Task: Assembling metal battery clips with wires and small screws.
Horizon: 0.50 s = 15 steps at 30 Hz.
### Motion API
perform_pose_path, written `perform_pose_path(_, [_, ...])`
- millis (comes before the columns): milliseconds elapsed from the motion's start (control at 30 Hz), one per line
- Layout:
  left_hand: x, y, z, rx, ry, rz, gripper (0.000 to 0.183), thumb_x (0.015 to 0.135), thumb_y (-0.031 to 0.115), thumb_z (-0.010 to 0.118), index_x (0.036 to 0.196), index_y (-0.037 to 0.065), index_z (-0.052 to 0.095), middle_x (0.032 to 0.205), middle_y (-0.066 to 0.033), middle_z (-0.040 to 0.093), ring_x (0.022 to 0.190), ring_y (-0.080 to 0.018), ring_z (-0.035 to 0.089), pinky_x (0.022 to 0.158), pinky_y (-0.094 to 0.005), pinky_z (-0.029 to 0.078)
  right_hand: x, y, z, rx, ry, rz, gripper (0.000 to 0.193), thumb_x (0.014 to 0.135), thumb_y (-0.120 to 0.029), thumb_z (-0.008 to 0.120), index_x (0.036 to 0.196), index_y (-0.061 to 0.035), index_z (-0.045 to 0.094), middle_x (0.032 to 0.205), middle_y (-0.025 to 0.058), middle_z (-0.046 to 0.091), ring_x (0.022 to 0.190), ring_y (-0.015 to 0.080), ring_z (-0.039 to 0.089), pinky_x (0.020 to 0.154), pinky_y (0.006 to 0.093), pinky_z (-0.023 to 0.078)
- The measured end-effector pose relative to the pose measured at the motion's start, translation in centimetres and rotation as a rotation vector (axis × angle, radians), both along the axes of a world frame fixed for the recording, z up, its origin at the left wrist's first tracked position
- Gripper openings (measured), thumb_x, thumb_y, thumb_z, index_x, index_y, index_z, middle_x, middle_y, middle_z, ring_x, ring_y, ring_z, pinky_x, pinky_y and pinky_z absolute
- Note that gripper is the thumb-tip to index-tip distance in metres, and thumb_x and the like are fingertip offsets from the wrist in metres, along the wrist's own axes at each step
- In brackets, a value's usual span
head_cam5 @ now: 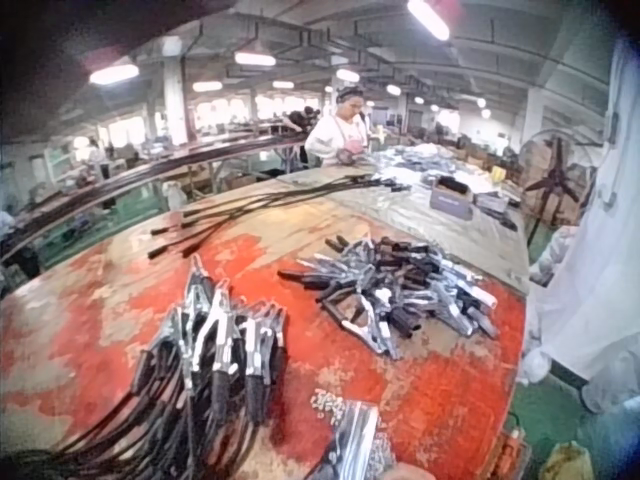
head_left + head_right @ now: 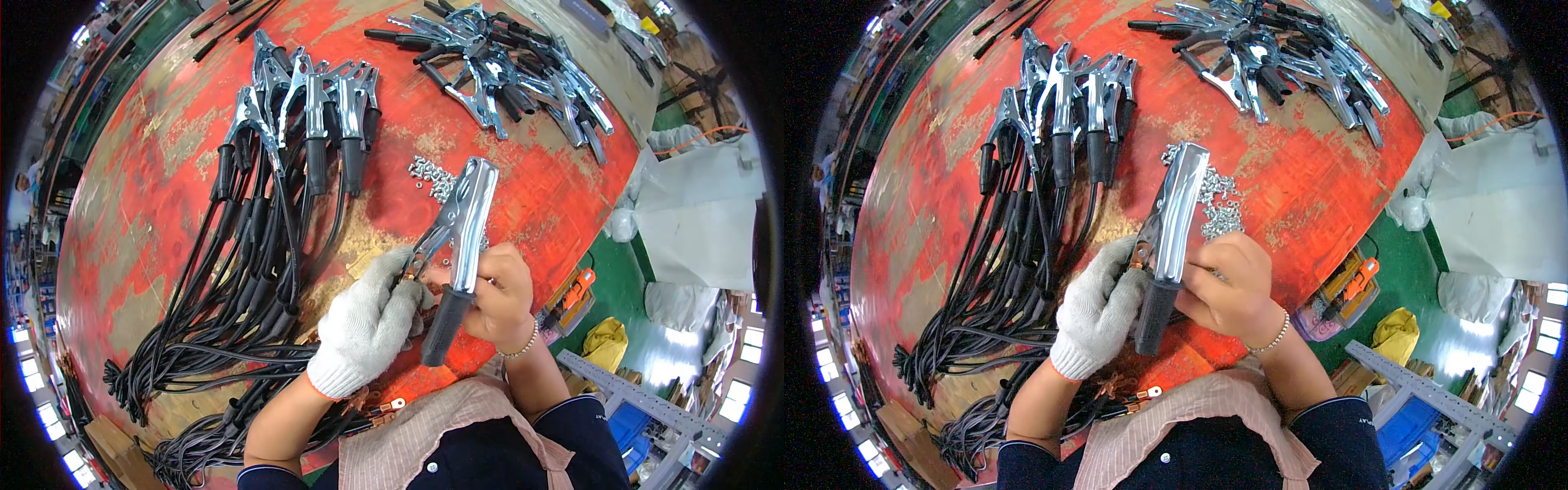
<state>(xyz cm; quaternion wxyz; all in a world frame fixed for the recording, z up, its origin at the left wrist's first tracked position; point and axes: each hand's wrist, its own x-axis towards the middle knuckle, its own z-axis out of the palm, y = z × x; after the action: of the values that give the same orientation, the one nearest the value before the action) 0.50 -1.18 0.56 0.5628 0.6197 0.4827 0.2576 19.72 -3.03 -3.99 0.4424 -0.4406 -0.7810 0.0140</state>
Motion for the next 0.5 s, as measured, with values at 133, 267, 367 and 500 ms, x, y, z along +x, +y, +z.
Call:
perform_pose_path(133, [0.2, 0.3, 0.0, 0.040, 0.020, -0.009, 0.036, 0.095, 0.010, 0.051, 0.129, -0.001, 0.049, 0.079, -0.0082, 0.068, 0.064, -0.0130, 0.065, 0.059, -0.0287, 0.053, -0.1, 0.3, 0.2, -0.049, 0.024, 0.016, 0.047, 0.056, -0.016, 0.078, 0.103, -0.0142, 0.074, 0.080, 0.0010, 0.054, 0.065, 0.0213, 0.051, 0.057, 0.0335, 0.042])
perform_pose_path(267, [0.2, 0.1, 0.2, 0.171, 0.061, -0.031, 0.035, 0.095, 0.007, 0.051, 0.128, -0.001, 0.049, 0.079, -0.0078, 0.067, 0.062, -0.0126, 0.065, 0.057, -0.0278, 0.053, 0.0, 0.2, 0.8, -0.077, 0.034, 0.076, 0.033, 0.070, -0.018, 0.080, 0.101, -0.0105, 0.074, 0.080, 0.0034, 0.055, 0.067, 0.0219, 0.054, 0.058, 0.0346, 0.043])
perform_pose_path(367, [-0.8, 0.7, 1.4, 0.317, 0.099, 0.069, 0.034, 0.095, 0.006, 0.051, 0.127, -0.002, 0.050, 0.082, -0.0088, 0.067, 0.064, -0.0127, 0.064, 0.059, -0.0277, 0.053, 2.6, 1.6, -0.3, -0.122, 0.060, -0.031, 0.035, 0.069, -0.018, 0.078, 0.103, -0.0141, 0.071, 0.088, 0.0047, 0.060, 0.074, 0.0239, 0.059, 0.064, 0.0348, 0.048])
perform_pose_path(500, [-3.2, 3.8, 1.7, 0.418, 0.186, 0.384, 0.034, 0.095, 0.008, 0.051, 0.127, -0.001, 0.052, 0.095, -0.0139, 0.067, 0.078, -0.0222, 0.066, 0.072, -0.0342, 0.053, 7.7, 7.0, -0.3, -0.206, 0.201, -0.366, 0.022, 0.080, -0.007, 0.071, 0.101, -0.0120, 0.070, 0.090, 0.0061, 0.062, 0.082, 0.0250, 0.059, 0.073, 0.0333, 0.048])
